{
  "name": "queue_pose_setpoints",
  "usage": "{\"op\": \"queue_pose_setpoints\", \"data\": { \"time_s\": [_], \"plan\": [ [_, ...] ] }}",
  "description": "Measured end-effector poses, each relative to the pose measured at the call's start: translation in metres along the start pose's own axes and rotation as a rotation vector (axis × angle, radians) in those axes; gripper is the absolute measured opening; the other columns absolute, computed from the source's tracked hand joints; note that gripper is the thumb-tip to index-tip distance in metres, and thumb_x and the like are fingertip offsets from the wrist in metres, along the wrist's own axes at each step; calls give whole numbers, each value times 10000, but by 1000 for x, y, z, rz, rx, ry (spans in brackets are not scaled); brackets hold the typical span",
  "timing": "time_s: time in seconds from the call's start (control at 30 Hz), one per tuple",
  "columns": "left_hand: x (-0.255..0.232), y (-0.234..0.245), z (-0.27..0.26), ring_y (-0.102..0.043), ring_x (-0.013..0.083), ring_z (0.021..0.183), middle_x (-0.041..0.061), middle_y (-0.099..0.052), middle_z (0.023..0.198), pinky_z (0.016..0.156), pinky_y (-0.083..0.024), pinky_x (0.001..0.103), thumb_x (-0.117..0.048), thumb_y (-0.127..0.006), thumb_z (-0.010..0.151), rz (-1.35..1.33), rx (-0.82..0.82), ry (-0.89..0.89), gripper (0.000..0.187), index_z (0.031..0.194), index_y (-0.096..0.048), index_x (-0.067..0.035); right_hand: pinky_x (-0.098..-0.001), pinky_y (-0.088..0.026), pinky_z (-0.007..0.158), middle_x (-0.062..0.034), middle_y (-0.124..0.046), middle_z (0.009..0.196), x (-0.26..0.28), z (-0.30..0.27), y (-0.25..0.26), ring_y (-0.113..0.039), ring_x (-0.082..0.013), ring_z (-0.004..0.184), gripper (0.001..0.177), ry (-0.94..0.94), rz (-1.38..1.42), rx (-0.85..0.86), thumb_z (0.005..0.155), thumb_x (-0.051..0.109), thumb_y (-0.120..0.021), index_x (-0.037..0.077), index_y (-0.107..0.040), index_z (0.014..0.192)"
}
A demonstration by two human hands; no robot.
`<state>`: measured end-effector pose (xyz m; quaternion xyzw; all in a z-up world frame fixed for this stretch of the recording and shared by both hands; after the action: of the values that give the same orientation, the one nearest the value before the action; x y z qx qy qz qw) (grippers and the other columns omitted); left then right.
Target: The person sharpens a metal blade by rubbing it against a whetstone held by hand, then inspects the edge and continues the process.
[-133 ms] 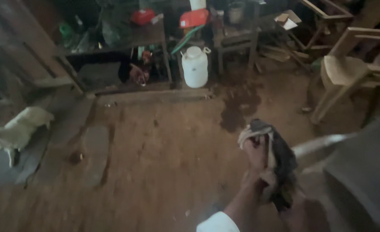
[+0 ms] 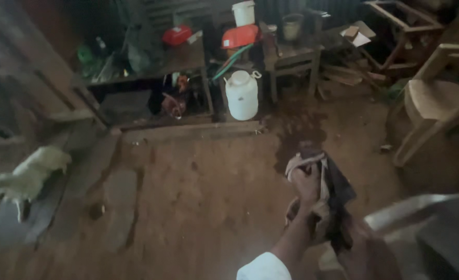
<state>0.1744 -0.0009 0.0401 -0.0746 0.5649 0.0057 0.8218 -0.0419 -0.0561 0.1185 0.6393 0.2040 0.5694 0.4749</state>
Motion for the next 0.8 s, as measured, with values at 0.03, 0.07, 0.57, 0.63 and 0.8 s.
{"op": "queue_pose_setpoints", "data": {
  "time_s": [0.03, 0.07, 0.57, 0.63, 0.8],
  "plan": [
    [9, -9, 29, -693, 247, 846, 150, -758, 951, 812, -548, 371, -113, -702, 959, 24, 23, 18, 145, 1045, -734, -1, -499, -596, 801, -189, -749, 1044, 11, 20, 9, -720, -374, 998, 668, 16, 53, -8, 801, 315, -761, 241, -538, 1427],
    [18, -16, 56, -687, 249, 850, 159, -747, 949, 802, -542, 378, -114, -707, 968, 47, 46, 35, 148, 1043, -710, 14, -530, -578, 797, -216, -736, 1040, 25, 43, 13, -694, -407, 1025, 675, 32, 107, -17, 775, 272, -758, 231, -549, 1416],
    [165, -213, 399, -681, 218, 974, 93, -717, 996, 854, -508, 351, -266, -598, 1019, -13, 219, 248, 255, 1092, -701, -45, -456, -601, 816, -145, -724, 1236, -8, 402, -43, -769, -323, 958, 738, -165, 20, -95, 757, 253, -771, 252, -518, 1450],
    [197, -241, 455, -690, 237, 971, 77, -724, 1023, 852, -528, 354, -249, -599, 1005, -256, 247, 172, 247, 1091, -704, -43, -388, -621, 847, -90, -756, 1138, -27, 457, -54, -793, -233, 933, 815, -223, -63, 48, 761, 342, -810, 318, -490, 1511],
    [328, -293, 553, -686, 280, 948, 103, -711, 1045, 816, -540, 368, -260, -568, 1033, -77, 324, 509, 260, 1122, -688, -48, -265, -653, 775, -4, -763, 947, -73, 549, -55, -744, -84, 773, 758, -280, -195, 88, 850, 404, -755, 338, -522, 1567]
  ]
}}
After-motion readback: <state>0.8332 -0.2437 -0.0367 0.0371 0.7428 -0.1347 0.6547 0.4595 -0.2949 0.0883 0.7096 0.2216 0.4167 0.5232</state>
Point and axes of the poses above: each hand's wrist, its own z-axis towards the middle knuckle, its own y-axis out of the back of the hand, x = y × z, the point moved 4 cm from there along z, towards the middle knuckle
